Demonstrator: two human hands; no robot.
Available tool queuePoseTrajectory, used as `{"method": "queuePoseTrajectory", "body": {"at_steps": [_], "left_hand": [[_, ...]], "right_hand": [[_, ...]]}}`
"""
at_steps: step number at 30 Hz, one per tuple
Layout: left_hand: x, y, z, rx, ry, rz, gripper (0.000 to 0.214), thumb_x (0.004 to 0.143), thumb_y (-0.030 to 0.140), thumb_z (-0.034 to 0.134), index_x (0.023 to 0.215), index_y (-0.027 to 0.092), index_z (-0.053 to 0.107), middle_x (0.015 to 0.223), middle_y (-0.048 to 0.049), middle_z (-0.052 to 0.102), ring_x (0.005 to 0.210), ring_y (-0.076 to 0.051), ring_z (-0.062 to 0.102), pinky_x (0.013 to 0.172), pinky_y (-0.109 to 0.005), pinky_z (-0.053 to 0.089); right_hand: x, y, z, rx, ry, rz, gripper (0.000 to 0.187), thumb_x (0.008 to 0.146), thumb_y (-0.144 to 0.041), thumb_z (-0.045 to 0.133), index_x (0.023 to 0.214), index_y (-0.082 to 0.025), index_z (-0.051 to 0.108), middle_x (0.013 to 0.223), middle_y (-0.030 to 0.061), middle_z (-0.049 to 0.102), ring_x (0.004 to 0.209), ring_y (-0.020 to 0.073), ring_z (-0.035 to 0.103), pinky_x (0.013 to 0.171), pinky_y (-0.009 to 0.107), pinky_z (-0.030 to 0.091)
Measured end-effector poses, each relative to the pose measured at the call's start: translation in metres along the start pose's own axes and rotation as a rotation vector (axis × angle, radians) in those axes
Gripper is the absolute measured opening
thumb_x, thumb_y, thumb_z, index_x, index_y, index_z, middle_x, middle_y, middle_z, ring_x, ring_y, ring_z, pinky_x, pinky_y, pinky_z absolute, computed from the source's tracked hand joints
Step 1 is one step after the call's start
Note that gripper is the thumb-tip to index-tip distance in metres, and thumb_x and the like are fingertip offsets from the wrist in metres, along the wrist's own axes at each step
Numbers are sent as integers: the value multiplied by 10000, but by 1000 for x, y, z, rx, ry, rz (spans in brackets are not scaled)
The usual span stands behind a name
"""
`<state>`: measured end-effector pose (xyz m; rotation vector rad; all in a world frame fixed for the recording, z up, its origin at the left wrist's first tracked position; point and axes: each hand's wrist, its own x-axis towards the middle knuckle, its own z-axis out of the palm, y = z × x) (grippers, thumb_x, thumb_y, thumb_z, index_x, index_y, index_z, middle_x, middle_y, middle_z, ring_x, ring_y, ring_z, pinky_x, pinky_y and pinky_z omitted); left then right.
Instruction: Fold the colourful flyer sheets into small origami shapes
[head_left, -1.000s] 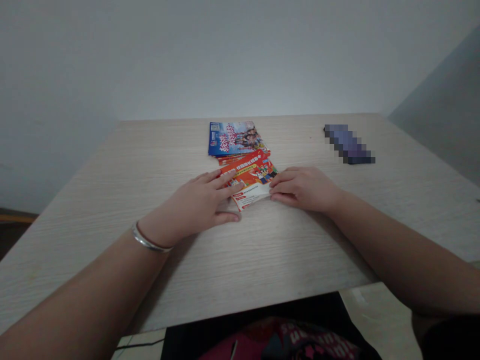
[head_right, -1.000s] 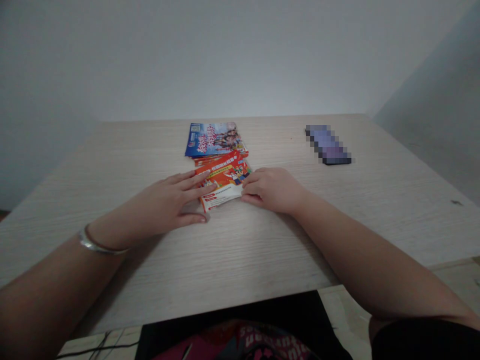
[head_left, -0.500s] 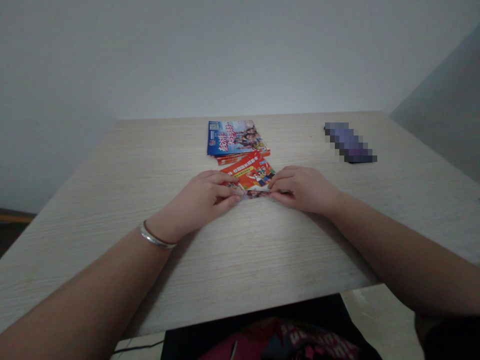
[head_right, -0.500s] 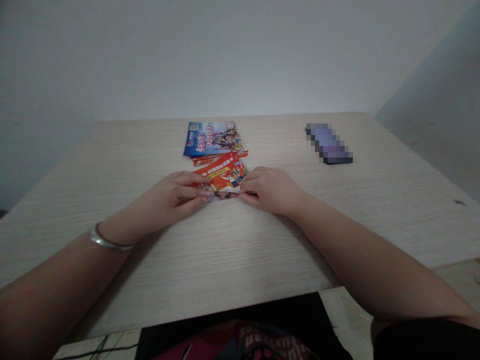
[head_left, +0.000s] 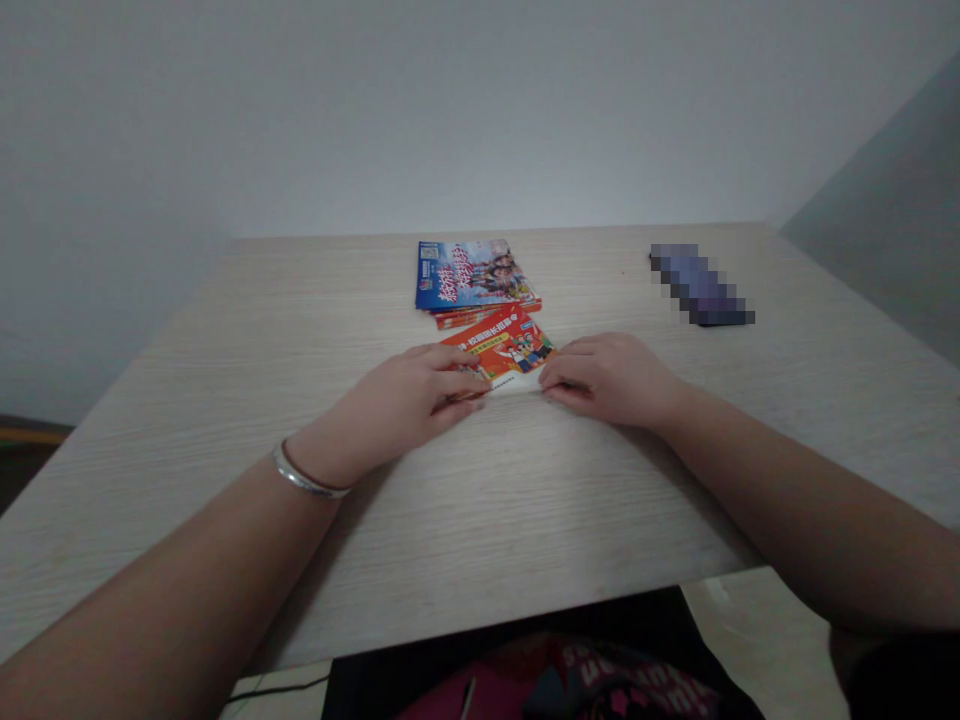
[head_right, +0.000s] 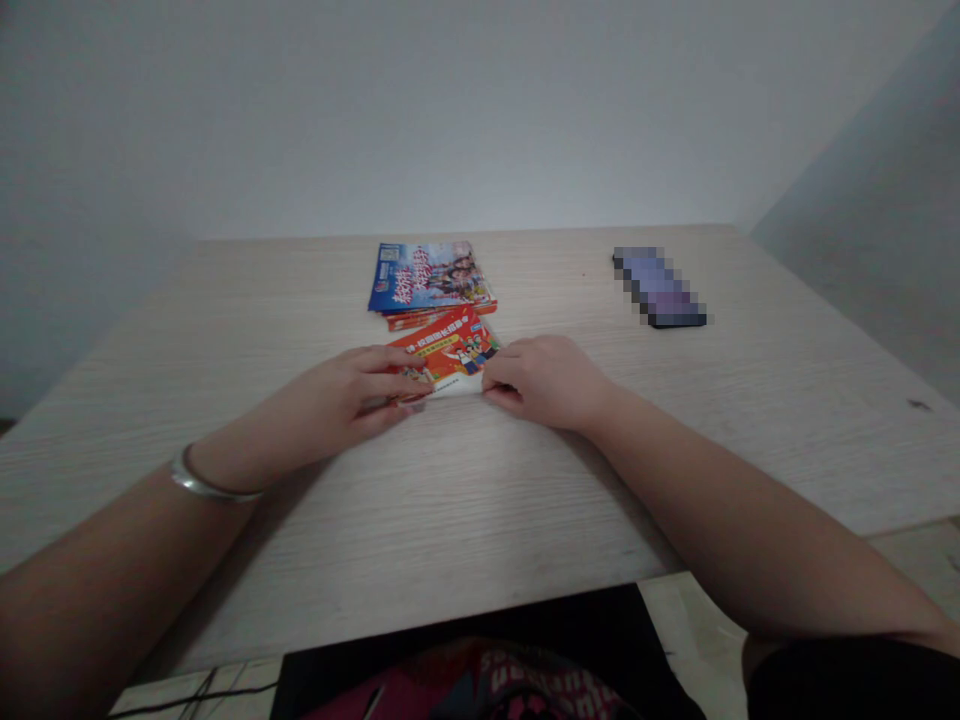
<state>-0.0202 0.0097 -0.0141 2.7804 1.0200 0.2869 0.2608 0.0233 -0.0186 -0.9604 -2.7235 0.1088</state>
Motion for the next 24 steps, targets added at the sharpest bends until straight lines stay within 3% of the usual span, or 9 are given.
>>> {"method": "queuePoseTrajectory", "body": {"at_steps": [3,6,10,14,17,21,24], "left_hand": [[0,1,-1,6,6,-8,331,1017,369,460,1144,238,736,1286,-87,682,1189,-245,627,1083,-450,476],[1,2,-2,12,-17,27,294,1000,343,488,1133,230,724,1255,-83,695,1194,-239,625,1087,-432,476],[2,6,-4,80,-24,39,343,942,400,577,1207,205,676,1330,-133,644,1209,-292,609,1052,-472,502],[3,10,-7,174,-55,51,366,952,411,549,1228,199,661,1320,-141,646,1172,-311,627,1031,-491,506],[4,10,-8,203,-57,66,355,961,396,532,1226,195,657,1323,-138,648,1172,-314,628,1036,-494,498],[3,9,-7,172,-54,71,358,971,382,523,1238,182,653,1326,-145,642,1178,-309,622,1040,-485,498],[3,7,-6,151,-56,66,353,987,353,496,1256,183,649,1337,-139,634,1192,-295,614,1042,-465,499]], "right_hand": [[-1,1,0,-29,-12,22,132,890,-245,584,852,-226,708,877,24,773,771,194,698,685,309,452],[-3,10,-2,46,-16,-51,81,879,-266,638,831,-233,694,955,27,774,871,202,697,760,320,480],[-5,27,-6,169,-6,-82,256,795,-452,777,780,-220,670,1059,69,759,1009,255,670,877,390,498],[-5,37,-4,197,66,126,195,906,-383,627,939,-209,709,1034,93,740,982,257,660,882,410,498],[-4,41,3,194,134,274,292,889,-376,628,1096,-187,710,1026,110,738,966,274,655,870,431,494],[-1,44,10,207,131,163,259,860,-370,661,1042,-198,727,1104,107,743,1063,285,652,992,472,436],[0,40,10,232,126,149,155,846,-320,660,912,-195,723,998,86,749,974,255,659,941,432,452]]}}
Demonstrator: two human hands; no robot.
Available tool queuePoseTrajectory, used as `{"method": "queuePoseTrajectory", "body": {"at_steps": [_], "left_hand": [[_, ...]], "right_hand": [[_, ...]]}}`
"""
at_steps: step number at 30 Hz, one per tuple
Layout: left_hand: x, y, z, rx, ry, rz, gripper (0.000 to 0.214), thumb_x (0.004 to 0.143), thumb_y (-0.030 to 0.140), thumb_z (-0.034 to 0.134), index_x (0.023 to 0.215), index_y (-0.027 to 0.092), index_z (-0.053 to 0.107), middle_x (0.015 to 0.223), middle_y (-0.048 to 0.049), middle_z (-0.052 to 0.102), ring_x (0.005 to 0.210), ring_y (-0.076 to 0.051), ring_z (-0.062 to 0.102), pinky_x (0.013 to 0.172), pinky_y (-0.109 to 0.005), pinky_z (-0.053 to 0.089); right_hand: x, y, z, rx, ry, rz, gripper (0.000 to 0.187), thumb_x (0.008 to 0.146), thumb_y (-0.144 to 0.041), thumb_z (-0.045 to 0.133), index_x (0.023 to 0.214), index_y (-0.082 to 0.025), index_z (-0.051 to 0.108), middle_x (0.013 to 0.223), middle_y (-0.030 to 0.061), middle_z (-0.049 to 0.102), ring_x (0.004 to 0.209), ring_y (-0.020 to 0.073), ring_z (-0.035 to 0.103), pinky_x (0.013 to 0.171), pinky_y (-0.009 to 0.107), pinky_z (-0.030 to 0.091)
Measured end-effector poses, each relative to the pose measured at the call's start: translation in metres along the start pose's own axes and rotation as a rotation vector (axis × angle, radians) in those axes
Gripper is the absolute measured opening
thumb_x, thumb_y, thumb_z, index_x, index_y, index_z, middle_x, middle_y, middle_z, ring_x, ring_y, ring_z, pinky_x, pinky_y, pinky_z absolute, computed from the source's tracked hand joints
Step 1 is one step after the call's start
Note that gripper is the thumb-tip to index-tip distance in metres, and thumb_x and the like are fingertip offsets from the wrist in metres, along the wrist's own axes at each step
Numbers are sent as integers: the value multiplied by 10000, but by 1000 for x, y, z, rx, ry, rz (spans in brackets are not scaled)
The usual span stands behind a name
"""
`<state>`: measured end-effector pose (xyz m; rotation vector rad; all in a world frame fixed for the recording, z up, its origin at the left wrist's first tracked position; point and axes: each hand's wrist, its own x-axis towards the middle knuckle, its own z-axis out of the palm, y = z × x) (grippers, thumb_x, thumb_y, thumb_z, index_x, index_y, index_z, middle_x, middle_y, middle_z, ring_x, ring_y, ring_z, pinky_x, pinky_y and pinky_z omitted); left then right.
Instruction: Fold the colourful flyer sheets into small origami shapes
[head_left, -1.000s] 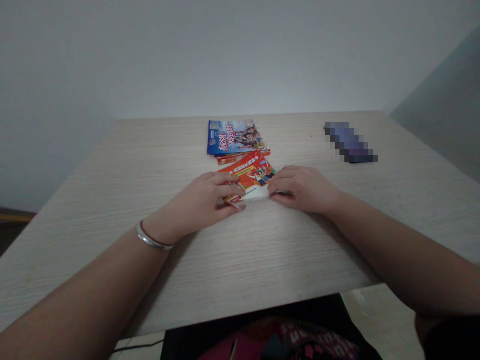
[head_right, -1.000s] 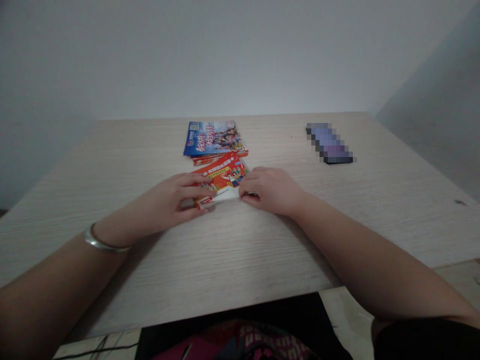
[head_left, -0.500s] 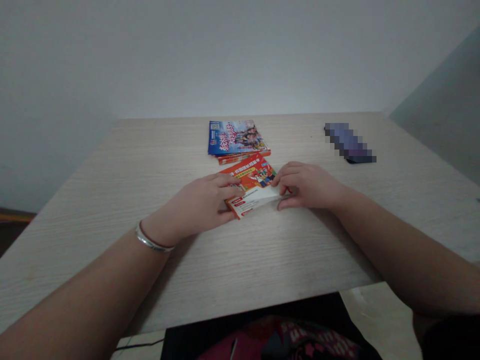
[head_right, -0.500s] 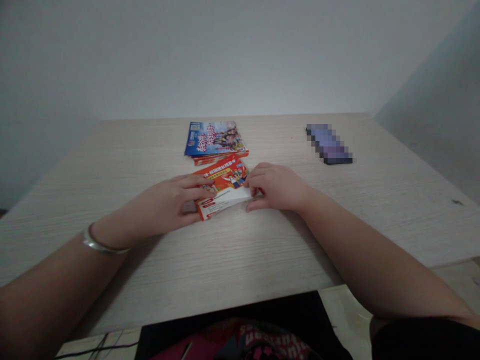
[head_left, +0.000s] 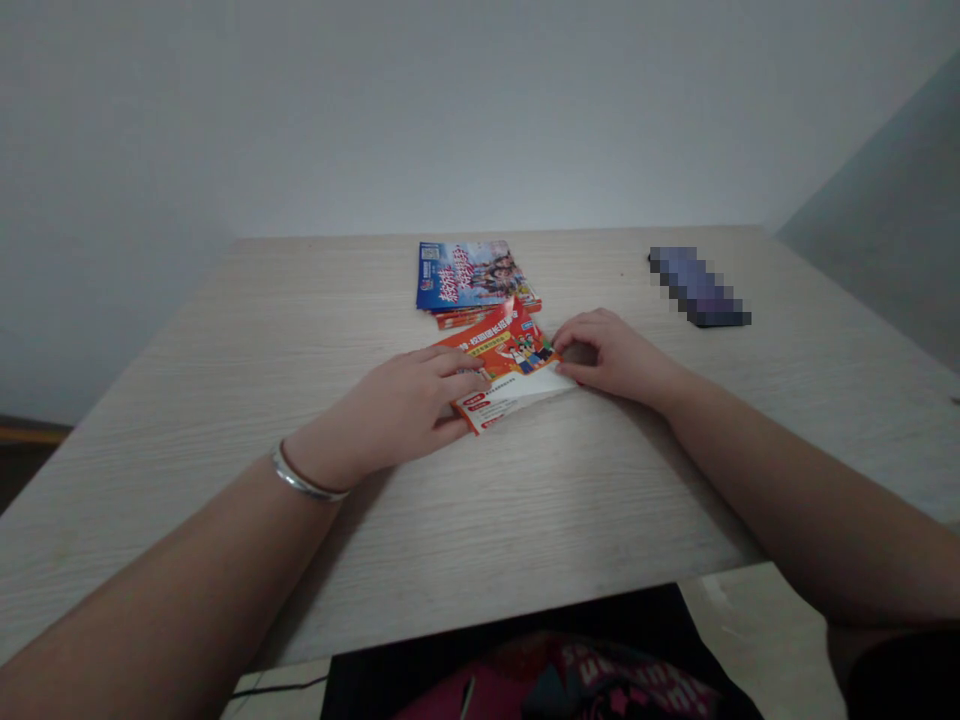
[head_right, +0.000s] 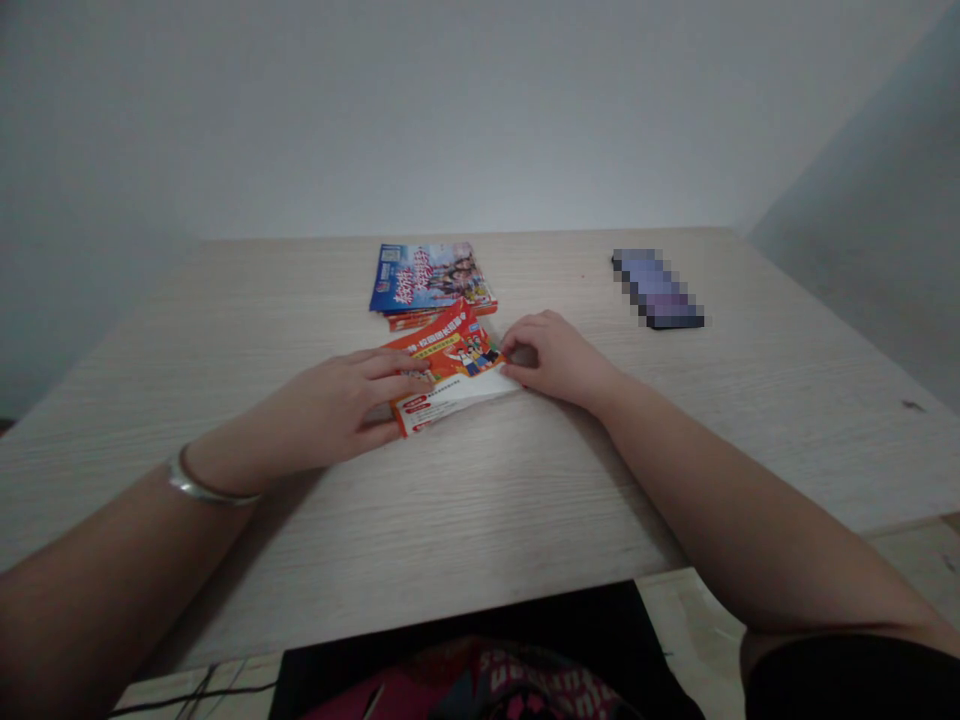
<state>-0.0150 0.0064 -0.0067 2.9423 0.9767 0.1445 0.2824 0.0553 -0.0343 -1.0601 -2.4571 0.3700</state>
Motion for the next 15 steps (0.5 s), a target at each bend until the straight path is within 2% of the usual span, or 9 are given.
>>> {"method": "queuePoseTrajectory", "body": {"at_steps": [4,7,9,11,13,15], "left_hand": [[-1,-2,1,35,-1,-25,358,1013,325,428,1261,210,658,1341,-130,630,1182,-281,617,1030,-454,503],[-2,-2,2,84,-1,1,376,1003,330,435,1301,223,638,1355,-122,624,1169,-281,618,1022,-454,496],[-2,-1,2,110,-12,17,398,985,325,459,1340,228,612,1368,-117,619,1178,-286,609,1023,-458,485],[-2,0,2,139,-18,14,407,984,333,460,1349,229,607,1356,-116,625,1165,-293,609,1012,-464,479],[-2,1,3,162,-19,-1,399,1002,356,438,1338,236,617,1341,-113,631,1132,-290,616,994,-462,475],[-2,0,4,178,-16,-16,393,1019,375,416,1331,253,623,1326,-105,638,1099,-285,623,966,-452,473]], "right_hand": [[1,-8,1,25,16,130,85,834,-260,642,798,-211,701,772,34,698,711,189,600,690,330,456],[1,-10,2,-3,64,203,32,811,-223,657,799,-204,679,759,27,677,663,171,570,627,303,432],[1,-11,2,-47,131,145,33,806,-195,663,837,-194,671,837,46,691,731,182,593,676,312,454],[1,-13,1,-75,175,-6,62,832,-218,669,885,-187,682,927,74,704,839,209,618,766,341,475],[0,-17,1,-65,138,-157,113,870,-291,675,910,-189,703,962,88,714,911,230,630,838,369,481],[-1,-20,2,-48,49,-213,178,877,-345,692,965,-194,719,983,91,726,942,241,642,869,386,484]]}}
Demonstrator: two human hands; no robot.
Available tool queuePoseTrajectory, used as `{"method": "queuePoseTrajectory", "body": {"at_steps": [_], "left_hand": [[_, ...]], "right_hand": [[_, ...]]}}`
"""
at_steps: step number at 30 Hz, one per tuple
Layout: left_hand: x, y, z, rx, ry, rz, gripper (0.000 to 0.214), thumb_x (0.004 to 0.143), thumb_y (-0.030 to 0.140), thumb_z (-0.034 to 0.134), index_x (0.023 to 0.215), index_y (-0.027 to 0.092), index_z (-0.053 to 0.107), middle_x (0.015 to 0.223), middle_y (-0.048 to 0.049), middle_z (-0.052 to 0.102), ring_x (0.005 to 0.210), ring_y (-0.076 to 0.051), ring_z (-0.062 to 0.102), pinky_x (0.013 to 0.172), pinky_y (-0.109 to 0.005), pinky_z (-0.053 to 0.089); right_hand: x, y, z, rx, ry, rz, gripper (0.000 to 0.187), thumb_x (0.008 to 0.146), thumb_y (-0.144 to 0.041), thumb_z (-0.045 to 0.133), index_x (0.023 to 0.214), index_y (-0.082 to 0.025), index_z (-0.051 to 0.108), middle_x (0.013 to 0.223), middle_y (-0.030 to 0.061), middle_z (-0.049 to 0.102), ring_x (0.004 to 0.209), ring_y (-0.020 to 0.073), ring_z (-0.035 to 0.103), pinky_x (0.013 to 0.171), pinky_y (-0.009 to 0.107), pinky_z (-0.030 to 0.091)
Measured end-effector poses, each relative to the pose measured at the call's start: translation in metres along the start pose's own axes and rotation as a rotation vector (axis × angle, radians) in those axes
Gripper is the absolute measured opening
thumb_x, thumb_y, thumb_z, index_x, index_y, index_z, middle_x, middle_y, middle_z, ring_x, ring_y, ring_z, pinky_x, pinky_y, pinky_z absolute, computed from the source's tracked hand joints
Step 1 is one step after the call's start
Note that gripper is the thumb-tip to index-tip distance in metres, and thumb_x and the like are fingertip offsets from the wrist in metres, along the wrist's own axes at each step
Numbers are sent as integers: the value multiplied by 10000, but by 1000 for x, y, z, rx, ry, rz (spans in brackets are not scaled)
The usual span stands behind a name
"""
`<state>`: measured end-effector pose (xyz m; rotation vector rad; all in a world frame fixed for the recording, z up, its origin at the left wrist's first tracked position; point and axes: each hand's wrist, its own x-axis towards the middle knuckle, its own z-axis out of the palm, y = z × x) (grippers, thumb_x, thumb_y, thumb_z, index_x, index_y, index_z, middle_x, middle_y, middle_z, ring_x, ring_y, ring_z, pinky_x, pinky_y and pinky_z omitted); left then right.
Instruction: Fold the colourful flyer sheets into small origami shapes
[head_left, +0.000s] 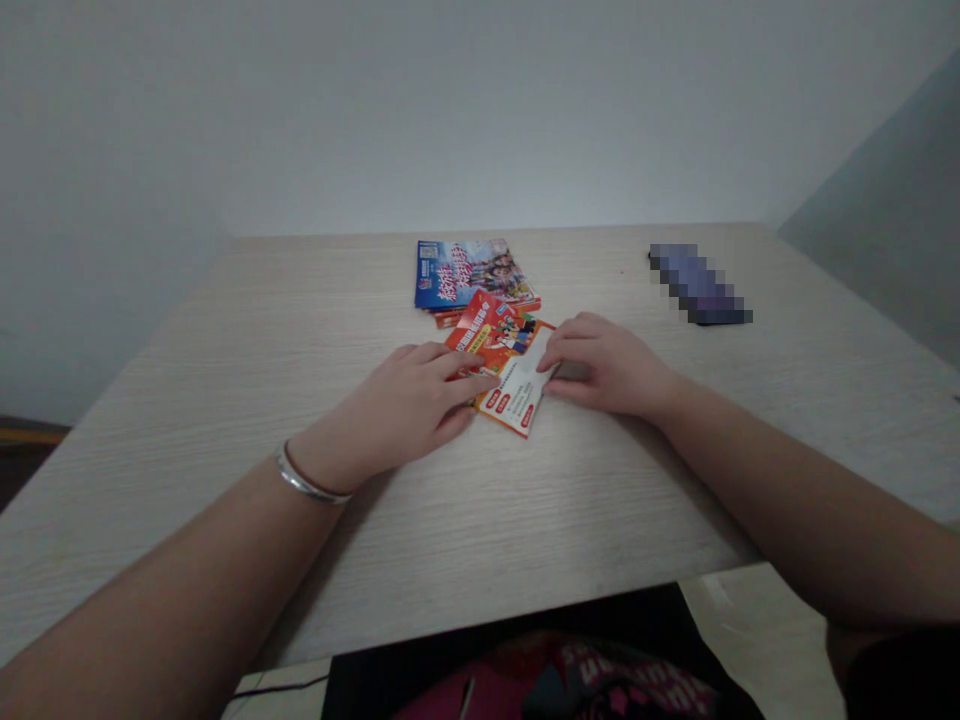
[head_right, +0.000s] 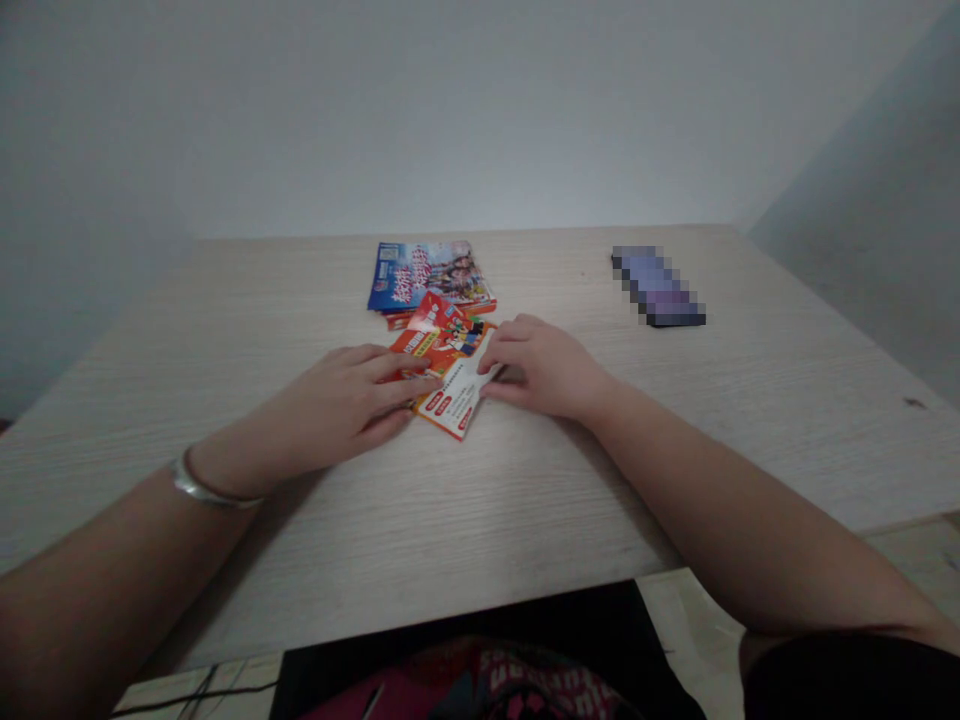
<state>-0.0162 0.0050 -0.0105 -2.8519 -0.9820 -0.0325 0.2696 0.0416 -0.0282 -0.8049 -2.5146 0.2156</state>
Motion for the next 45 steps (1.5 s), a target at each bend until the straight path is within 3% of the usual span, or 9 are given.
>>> {"method": "queuePoseTrajectory", "body": {"at_steps": [4,16,22,26,29,33,37,40,45], "left_hand": [[0,-2,2,11,1,-9,386,1026,388,414,1335,273,615,1317,-91,645,1092,-285,619,929,-437,462],[3,8,-1,68,10,-118,428,1014,512,430,1234,242,679,1136,-98,663,1008,-293,600,833,-418,449],[4,5,-1,25,-4,-87,414,1018,473,420,1251,239,671,1180,-105,669,1012,-280,623,896,-431,470],[2,0,-1,-85,15,-3,378,979,320,450,1282,239,659,1325,-83,664,1216,-268,599,1096,-473,382],[-1,-2,-3,-180,38,-20,388,974,269,395,1248,262,670,1381,-36,652,1347,-252,528,1183,-530,262],[0,-1,-7,-241,-2,-86,421,1028,414,329,1112,225,695,1312,-67,688,1266,-266,589,1173,-563,253],[2,0,-4,-182,-20,-109,482,975,569,453,1121,165,669,1286,-138,681,1235,-308,607,1188,-568,232],[1,-1,2,-166,16,-75,475,957,519,520,1248,159,623,1329,-142,666,1288,-310,578,1211,-574,188],[-2,-6,8,-158,88,77,352,957,253,535,1296,295,620,1439,-11,609,1466,-269,396,1249,-574,116]], "right_hand": [[-1,2,1,31,-116,31,333,839,-367,742,1112,-181,702,1088,109,737,1030,263,654,933,418,483],[1,1,2,61,-135,-109,491,743,-558,807,1068,-205,705,1217,102,719,1164,270,640,1050,463,461],[1,2,2,55,-48,-87,208,919,-331,640,1048,-187,715,1168,112,734,1118,246,660,1015,444,495],[-3,9,3,-74,87,41,315,871,-110,550,1131,-176,716,1323,152,664,1249,287,594,1065,492,457],[-5,16,5,-83,63,119,351,860,-91,533,1130,-189,736,1297,145,683,1221,297,612,1038,505,471],[-3,18,5,-27,-32,116,323,865,-97,523,1072,-179,757,1099,111,762,1042,260,681,967,465,501],[0,14,4,-46,-31,85,388,854,-55,507,1120,-189,756,1068,97,758,1023,246,669,966,443,496],[-1,12,5,-111,24,83,442,868,-50,499,1198,-224,736,1209,106,703,1125,261,625,993,456,491],[-3,10,5,-201,46,44,388,907,-118,552,1226,-268,716,1468,102,546,1343,299,490,1110,526,414]]}}
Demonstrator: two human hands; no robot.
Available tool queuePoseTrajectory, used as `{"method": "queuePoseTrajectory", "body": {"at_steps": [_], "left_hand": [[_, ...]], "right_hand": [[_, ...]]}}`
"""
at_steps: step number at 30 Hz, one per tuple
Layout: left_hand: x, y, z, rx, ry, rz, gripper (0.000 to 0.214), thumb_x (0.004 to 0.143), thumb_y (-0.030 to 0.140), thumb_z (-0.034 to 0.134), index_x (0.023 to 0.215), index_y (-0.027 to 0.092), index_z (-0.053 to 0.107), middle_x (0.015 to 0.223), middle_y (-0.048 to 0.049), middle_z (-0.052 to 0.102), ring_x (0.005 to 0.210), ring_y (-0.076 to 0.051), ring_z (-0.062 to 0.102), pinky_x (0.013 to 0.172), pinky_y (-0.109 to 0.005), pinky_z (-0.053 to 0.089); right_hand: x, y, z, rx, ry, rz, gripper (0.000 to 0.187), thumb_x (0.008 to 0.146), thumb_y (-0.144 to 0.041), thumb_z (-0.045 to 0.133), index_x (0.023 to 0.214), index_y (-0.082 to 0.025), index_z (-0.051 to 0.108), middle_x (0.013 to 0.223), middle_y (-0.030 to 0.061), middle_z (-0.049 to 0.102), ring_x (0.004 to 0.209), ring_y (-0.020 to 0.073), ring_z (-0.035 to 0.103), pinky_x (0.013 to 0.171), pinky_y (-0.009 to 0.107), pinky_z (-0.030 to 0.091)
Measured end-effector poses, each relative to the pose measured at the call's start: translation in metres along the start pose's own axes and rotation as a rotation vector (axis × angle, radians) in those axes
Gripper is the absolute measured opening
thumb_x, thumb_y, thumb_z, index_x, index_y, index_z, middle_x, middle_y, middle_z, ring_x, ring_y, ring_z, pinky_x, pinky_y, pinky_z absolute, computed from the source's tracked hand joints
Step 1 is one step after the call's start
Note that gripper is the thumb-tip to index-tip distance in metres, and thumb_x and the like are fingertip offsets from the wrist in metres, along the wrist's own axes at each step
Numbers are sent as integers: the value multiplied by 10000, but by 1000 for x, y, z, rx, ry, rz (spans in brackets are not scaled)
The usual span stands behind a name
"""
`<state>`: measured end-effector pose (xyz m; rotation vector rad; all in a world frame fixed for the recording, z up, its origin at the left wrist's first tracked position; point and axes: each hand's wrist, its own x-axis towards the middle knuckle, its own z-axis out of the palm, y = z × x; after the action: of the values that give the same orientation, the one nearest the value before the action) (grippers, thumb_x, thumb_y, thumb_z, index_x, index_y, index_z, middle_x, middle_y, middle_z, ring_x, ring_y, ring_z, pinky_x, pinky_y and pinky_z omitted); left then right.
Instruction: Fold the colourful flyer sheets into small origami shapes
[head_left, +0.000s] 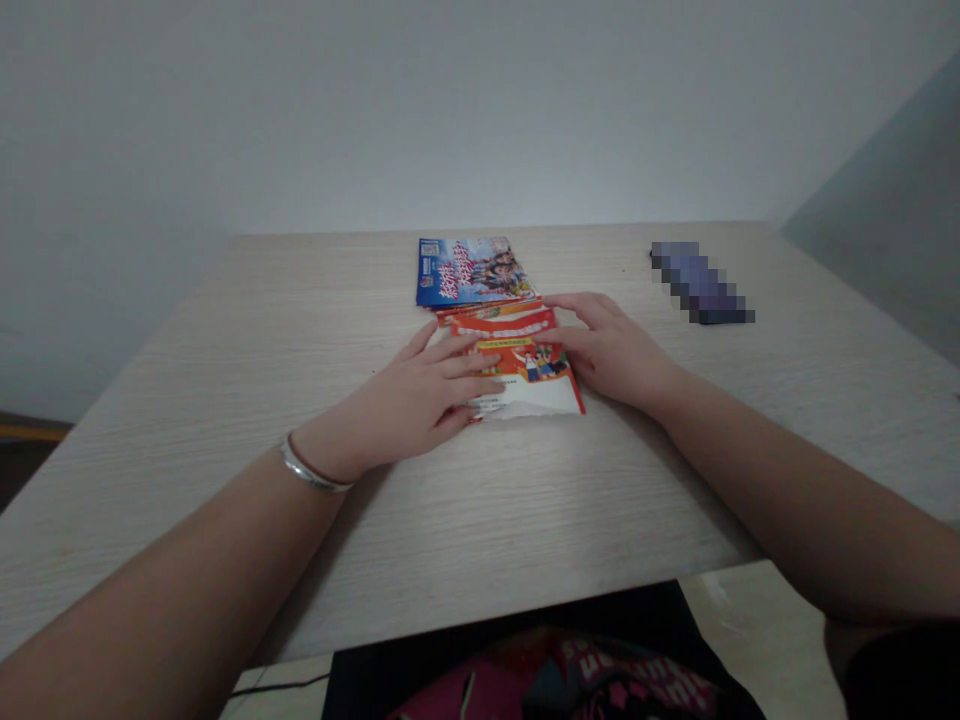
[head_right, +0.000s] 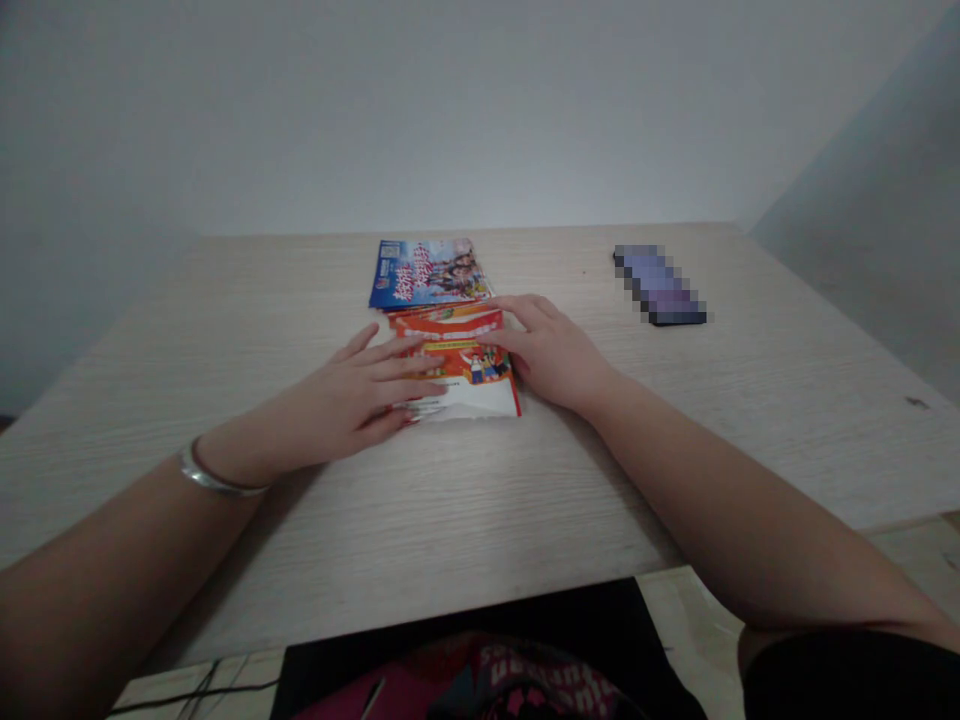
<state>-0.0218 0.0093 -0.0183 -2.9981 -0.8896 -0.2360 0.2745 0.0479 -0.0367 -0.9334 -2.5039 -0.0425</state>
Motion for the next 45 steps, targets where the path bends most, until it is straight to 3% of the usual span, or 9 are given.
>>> {"method": "queuePoseTrajectory", "body": {"at_steps": [5,10,13,20,25,30,34,36,45], "left_hand": [[-1,-2,-3,67,40,-48,390,917,104,517,1171,341,693,1429,24,617,1437,-237,445,1241,-556,180],[-1,0,-7,-2,2,-19,405,906,348,605,1300,257,641,1402,-59,638,1287,-269,583,1106,-474,388],[-1,-3,-6,22,-34,-36,433,937,489,583,1301,260,637,1352,-65,668,1226,-271,620,1050,-460,415],[-1,-8,-5,29,-41,-108,315,985,404,502,1117,190,692,1189,-97,721,1084,-250,667,969,-401,489],[3,-1,-9,-11,-21,-234,314,1000,383,444,1026,179,682,989,-92,729,925,-240,666,841,-372,500],[4,1,-7,-75,59,-432,335,999,376,405,923,174,662,819,-77,697,706,-204,613,649,-325,431],[5,0,-1,-165,139,-616,282,973,381,462,1045,166,629,842,-69,701,673,-193,609,608,-303,416],[6,-1,2,-217,184,-623,285,956,374,499,1116,164,607,920,-73,710,729,-196,631,642,-300,446],[4,-9,9,-187,178,-679,336,915,367,575,1164,156,657,1041,-108,734,849,-231,662,732,-332,489]], "right_hand": [[2,1,-3,-20,-55,-52,305,811,-136,679,1074,-266,762,1384,68,635,1324,322,507,1138,542,379],[2,-5,-7,-5,-126,-82,275,825,-135,642,1036,-239,785,1109,71,761,1033,263,659,939,430,507],[1,-9,-8,-8,-176,-34,222,860,-199,637,1023,-222,787,1062,76,772,971,247,681,870,387,521],[-3,-12,-12,-10,-237,56,220,908,-314,605,1028,-253,778,1054,38,792,927,225,722,782,336,513],[-2,-14,-13,59,-210,101,260,947,-335,553,1043,-227,768,1046,62,786,938,231,710,779,335,496],[4,-16,-10,86,-222,154,321,978,-368,506,825,-190,724,874,94,725,850,227,643,722,332,455],[10,-23,-5,85,-235,360,204,929,-326,571,959,-203,731,835,63,704,731,193,604,624,307,397],[12,-26,-2,110,-227,418,228,915,-330,591,1064,-224,726,844,47,707,713,184,602,613,299,388],[12,-24,3,153,-243,448,309,894,-363,630,1155,-249,749,755,12,690,655,160,572,572,287,345]]}}
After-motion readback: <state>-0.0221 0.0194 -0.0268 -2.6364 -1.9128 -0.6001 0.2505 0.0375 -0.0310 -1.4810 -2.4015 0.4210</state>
